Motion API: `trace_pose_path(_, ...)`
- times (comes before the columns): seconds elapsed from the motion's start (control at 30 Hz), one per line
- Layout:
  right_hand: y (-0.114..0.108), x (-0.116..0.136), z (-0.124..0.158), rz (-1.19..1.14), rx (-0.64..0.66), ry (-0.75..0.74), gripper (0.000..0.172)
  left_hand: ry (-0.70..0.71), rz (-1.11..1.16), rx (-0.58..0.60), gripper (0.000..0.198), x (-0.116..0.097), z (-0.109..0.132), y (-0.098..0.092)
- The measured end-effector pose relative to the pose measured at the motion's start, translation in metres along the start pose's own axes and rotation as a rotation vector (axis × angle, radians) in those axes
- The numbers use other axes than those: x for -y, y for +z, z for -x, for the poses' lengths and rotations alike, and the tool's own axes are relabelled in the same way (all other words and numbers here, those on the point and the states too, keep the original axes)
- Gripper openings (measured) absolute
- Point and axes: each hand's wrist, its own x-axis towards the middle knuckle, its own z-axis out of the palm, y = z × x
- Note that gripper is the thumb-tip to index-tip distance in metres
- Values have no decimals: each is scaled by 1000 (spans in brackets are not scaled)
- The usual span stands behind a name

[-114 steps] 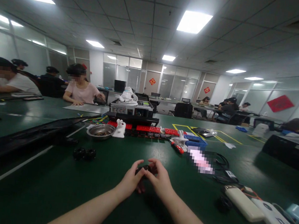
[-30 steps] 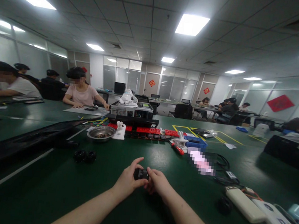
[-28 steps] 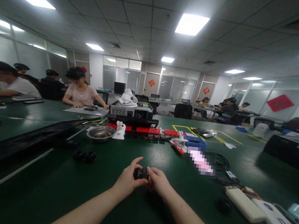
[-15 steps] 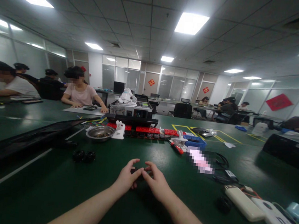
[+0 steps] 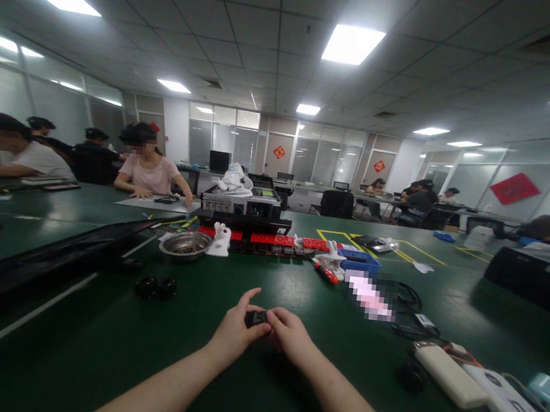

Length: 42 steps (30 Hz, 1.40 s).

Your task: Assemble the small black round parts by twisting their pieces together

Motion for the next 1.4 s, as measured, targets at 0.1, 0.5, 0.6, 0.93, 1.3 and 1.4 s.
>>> trace_pose_path(0.1, -2, 6, 8, 247, -80, -214, 23, -176, 161, -15, 60, 3, -4, 3)
trace_pose_path(0.5, 0, 3, 10, 170, -100, -253, 69, -179, 169, -96, 45, 11, -10, 5)
trace_pose_path(0.6, -1, -5, 1, 65, -127, -179, 49, -18, 12, -119, 48, 7, -6, 1)
trace_pose_path(0.93, 4, -7, -7, -139, -44, 97, 49, 99, -136, -75, 60, -2, -1, -1)
trace_pose_path(1.3, 0, 5, 8, 211, -76, -302, 34, -407, 327, -19, 43, 8, -9, 7)
trace_pose_path(1.4, 1, 5, 9, 208, -51, -297, 49, -435, 382, -18, 37, 8, -11, 7)
